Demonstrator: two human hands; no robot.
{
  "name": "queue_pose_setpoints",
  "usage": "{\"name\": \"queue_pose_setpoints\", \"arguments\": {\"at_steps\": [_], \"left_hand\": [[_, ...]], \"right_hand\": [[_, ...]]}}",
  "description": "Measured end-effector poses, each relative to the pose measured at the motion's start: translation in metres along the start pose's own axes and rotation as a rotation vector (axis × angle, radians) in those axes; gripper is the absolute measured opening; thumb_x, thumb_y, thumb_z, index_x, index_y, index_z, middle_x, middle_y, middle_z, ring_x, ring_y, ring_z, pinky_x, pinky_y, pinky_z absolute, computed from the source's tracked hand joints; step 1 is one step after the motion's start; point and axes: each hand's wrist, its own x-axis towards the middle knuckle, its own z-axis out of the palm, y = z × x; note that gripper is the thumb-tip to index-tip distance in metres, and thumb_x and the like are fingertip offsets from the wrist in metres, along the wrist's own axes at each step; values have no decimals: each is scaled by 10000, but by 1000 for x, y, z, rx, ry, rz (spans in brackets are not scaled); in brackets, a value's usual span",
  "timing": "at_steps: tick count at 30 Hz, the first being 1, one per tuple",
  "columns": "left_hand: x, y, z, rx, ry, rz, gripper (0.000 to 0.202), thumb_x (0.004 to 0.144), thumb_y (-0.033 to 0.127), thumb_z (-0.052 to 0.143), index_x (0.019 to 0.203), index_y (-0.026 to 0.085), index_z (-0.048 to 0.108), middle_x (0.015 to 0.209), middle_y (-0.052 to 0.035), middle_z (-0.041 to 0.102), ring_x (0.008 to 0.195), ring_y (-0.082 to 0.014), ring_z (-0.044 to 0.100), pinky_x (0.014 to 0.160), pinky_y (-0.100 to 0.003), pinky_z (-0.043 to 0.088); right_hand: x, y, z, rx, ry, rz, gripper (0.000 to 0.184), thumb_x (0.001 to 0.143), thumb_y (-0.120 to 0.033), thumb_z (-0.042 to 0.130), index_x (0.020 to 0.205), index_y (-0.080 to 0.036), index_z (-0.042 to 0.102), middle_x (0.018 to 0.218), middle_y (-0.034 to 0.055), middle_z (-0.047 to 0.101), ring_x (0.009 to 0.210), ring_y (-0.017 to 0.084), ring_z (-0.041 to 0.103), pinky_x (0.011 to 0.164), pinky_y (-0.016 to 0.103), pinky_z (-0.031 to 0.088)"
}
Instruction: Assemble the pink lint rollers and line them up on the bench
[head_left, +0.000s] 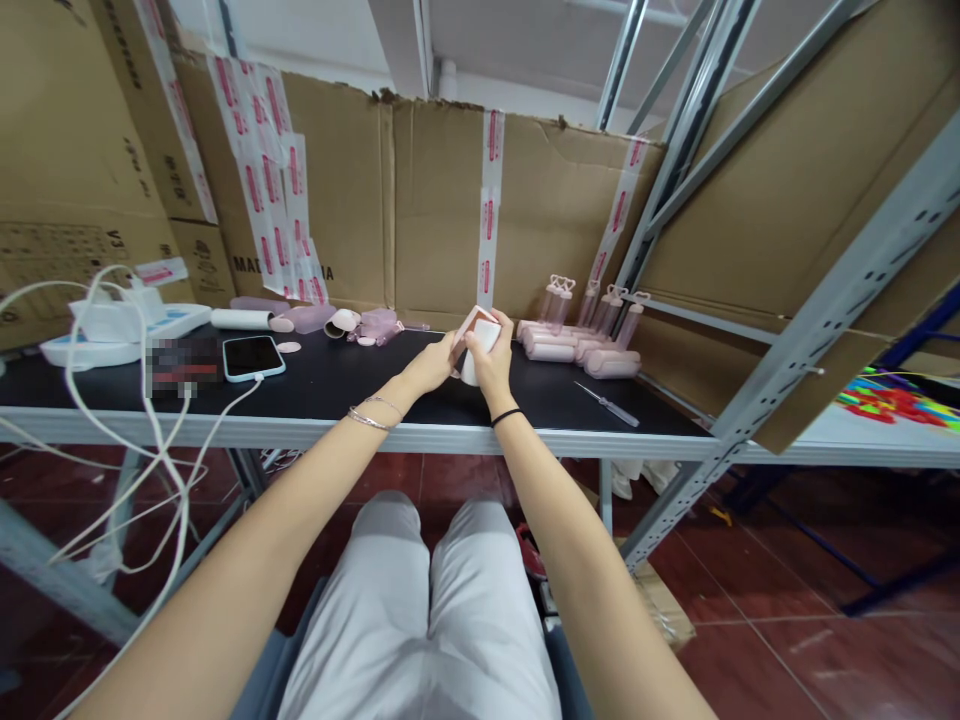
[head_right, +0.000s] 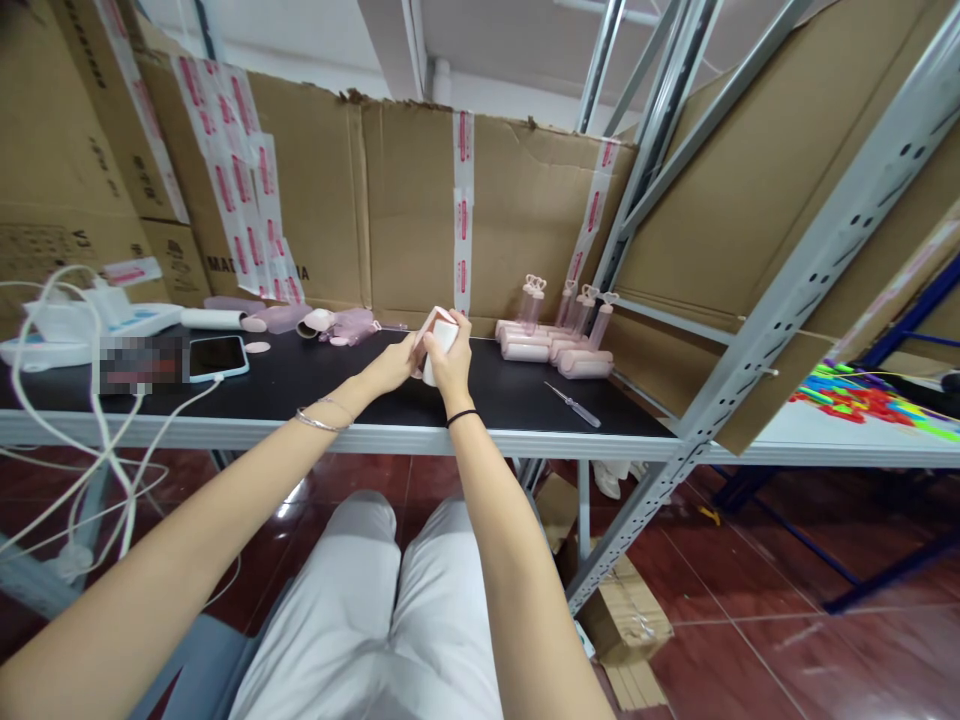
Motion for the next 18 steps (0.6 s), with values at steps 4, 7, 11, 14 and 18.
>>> {"name": "queue_pose_setpoints", "arguments": {"at_steps": [4, 7, 11, 14, 18], "left_hand": [[0, 8, 5, -398, 68, -201, 478, 852, 513, 508, 1212, 197, 518, 923, -84, 687, 651, -149, 644, 532, -212, 477], [-1, 20, 10, -732, -121, -494, 308, 876, 400, 480, 1066, 171, 558, 714, -60, 656, 547, -139, 617, 450, -194, 442], [-2, 36, 19, -974, -217, -669, 212, 880, 153, 359, 885, 111, 567, 592, -87, 626, 530, -147, 625, 457, -190, 467], [-2, 42, 26, -1040, -82, -659, 233, 862, 76, 324, 831, 111, 552, 545, -50, 590, 468, -105, 575, 472, -172, 473], [-3, 41, 28, -1044, -13, -657, 239, 838, 25, 317, 802, 116, 535, 528, -40, 576, 444, -92, 553, 458, -158, 453]], "right_hand": [[6, 4, 1, 84, 112, 84, 516, 811, -342, 464, 1267, -162, 302, 1248, 153, 495, 1101, 213, 554, 920, 347, 473], [8, 6, 2, 140, 163, 104, 497, 811, -324, 465, 1264, -177, 326, 1228, 134, 501, 1089, 210, 552, 925, 368, 466], [8, 3, 0, 250, 304, 96, 443, 768, -324, 540, 1177, -187, 435, 1165, 77, 537, 1049, 180, 552, 958, 359, 433], [6, -2, -1, 267, 367, 136, 425, 738, -308, 585, 1130, -181, 478, 1134, 67, 554, 1042, 172, 544, 966, 344, 415], [6, -6, 2, 287, 381, 187, 402, 735, -302, 595, 1107, -187, 495, 1107, 55, 568, 1004, 162, 553, 952, 335, 418]]}}
